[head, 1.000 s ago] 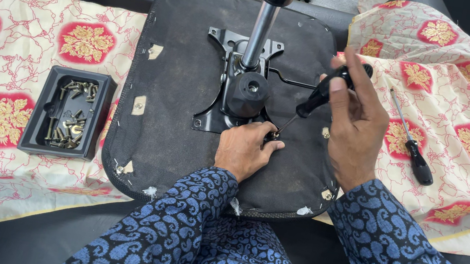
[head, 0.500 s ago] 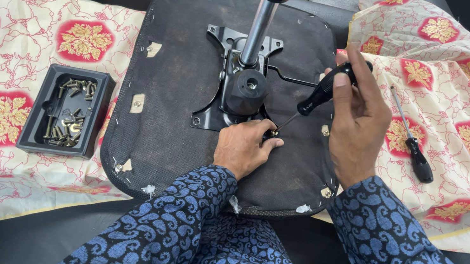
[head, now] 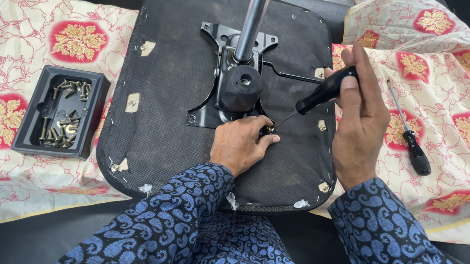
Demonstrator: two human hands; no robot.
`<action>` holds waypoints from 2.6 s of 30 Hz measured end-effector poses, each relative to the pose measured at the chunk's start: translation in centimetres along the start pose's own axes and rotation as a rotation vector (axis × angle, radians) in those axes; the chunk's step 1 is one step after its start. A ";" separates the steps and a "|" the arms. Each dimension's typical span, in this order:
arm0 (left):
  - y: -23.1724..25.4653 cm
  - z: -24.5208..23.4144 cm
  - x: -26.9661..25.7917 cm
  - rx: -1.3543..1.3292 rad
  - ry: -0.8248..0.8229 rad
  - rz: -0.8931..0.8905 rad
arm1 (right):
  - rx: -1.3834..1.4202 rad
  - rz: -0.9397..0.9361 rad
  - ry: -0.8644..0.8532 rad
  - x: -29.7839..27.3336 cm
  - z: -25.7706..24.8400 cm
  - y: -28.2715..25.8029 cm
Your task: The person attaches a metal chair base to an overturned chair seat using a screwdriver. They pick screws from a tray, insert them into the base, and tighten them while the seat remains upside down on a patterned cloth.
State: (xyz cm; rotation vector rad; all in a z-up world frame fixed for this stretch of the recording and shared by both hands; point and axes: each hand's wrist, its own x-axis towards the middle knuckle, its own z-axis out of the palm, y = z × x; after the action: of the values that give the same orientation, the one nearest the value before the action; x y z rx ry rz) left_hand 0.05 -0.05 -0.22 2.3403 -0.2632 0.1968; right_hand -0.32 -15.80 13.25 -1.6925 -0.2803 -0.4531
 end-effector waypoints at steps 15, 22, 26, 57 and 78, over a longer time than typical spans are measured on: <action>0.4 -1.2 -0.2 -0.012 -0.130 0.001 | -0.075 -0.041 -0.064 -0.2 -0.4 -0.8; 0.4 -3.5 -0.7 0.094 -0.289 0.064 | -0.422 -0.003 -0.124 0.0 -0.2 -1.7; 0.4 -5.0 -1.6 0.208 -0.296 0.179 | -0.260 -0.159 -0.209 0.2 0.0 -2.3; -2.3 -7.1 -5.8 0.314 -0.219 0.395 | -0.434 -0.244 -0.083 -0.5 1.0 -3.3; 0.2 -3.5 -3.1 0.306 -0.144 0.332 | -0.308 0.079 -0.007 -1.3 0.4 -1.6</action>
State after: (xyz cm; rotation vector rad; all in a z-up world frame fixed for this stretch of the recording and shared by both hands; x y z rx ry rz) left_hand -3.21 2.70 1.63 2.6048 -0.7399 0.2435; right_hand -2.09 -15.06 14.01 -1.9983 -0.1528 -0.4478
